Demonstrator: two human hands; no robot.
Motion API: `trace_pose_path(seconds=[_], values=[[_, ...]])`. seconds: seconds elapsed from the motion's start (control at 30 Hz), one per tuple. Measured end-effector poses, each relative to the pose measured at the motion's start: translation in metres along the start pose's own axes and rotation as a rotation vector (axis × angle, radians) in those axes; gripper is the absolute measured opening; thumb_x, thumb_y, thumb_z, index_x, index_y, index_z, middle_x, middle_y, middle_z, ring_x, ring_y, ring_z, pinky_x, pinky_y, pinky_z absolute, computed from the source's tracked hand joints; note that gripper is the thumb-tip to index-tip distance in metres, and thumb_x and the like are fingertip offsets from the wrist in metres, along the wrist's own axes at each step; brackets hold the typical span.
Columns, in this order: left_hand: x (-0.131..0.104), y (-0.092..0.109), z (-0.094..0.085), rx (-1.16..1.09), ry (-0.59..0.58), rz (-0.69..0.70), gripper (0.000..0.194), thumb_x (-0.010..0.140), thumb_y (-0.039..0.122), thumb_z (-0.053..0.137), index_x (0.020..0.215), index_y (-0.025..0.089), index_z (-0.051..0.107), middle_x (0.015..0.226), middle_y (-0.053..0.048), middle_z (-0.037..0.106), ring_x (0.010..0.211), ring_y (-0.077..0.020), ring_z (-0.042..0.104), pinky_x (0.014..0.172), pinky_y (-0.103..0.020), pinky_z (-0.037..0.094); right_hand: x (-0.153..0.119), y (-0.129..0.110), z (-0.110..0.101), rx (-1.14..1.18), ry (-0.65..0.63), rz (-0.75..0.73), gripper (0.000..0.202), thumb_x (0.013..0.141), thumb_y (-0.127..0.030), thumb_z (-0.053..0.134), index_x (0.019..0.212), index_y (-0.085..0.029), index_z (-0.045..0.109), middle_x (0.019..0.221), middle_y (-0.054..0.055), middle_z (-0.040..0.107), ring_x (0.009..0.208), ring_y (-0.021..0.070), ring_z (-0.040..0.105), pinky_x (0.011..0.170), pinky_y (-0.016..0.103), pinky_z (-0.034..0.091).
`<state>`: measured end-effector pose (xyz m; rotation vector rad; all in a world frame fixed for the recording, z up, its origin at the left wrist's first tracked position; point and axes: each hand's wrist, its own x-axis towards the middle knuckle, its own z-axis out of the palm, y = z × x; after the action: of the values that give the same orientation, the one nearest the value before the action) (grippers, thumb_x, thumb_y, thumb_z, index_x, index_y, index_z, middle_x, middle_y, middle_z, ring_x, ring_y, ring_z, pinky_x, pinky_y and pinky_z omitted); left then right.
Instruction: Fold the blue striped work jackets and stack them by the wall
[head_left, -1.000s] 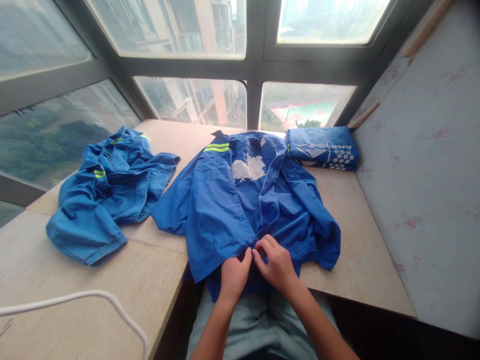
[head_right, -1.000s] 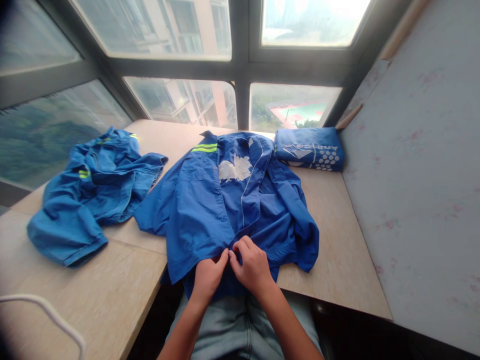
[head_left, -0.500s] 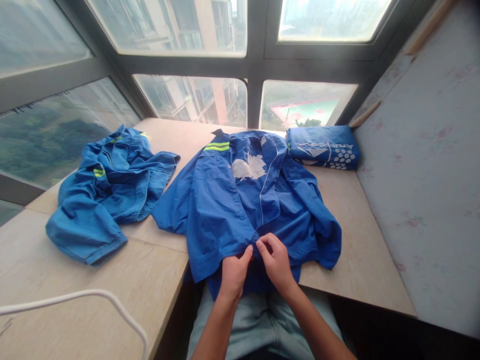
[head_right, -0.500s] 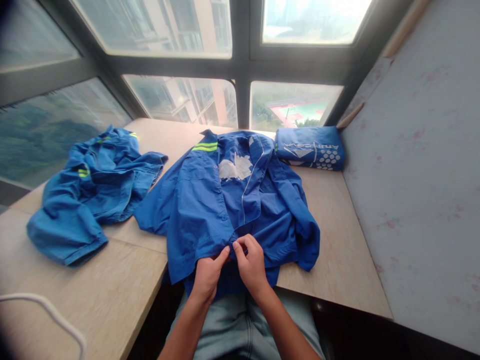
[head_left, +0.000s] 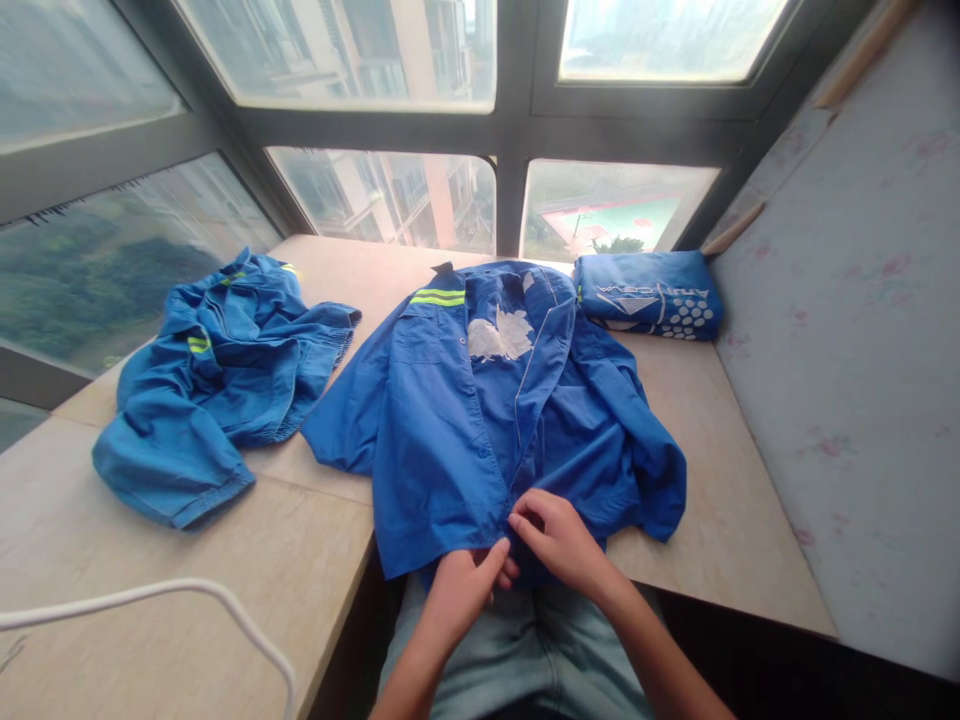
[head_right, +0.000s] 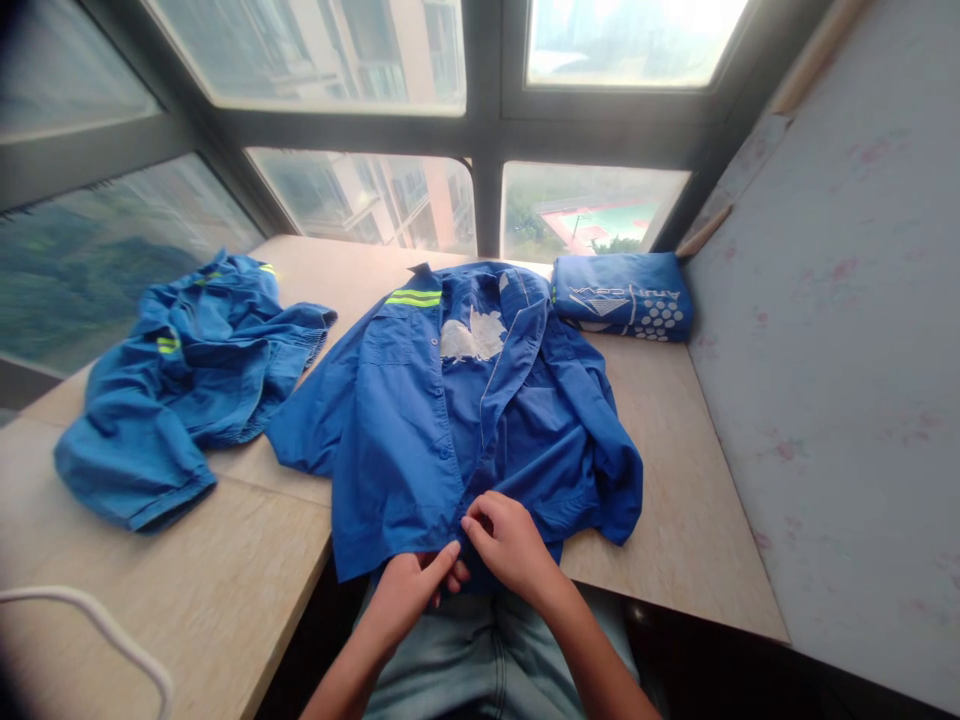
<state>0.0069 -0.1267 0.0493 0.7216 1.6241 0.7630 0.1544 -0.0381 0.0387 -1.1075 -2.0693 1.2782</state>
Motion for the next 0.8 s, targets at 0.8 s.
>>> trace_pose_path(seconds=[0.8], values=[[0.09, 0.058, -0.033, 1.125, 0.324, 0.344, 0.009, 0.093, 0.03, 0.053, 0.095, 0.023, 0.059, 0.099, -0.004, 0.066, 0.084, -0.0195, 0.065, 0.065, -0.027, 0.041, 0.062, 0.026, -0.01, 0.814, 0.487, 0.291, 0.025, 0.079, -0.037, 0.062, 0.097, -0.021, 0.069, 0.09, 0.001, 0.07, 0.077, 0.0178, 0.06, 0.069, 0.028, 0.048]])
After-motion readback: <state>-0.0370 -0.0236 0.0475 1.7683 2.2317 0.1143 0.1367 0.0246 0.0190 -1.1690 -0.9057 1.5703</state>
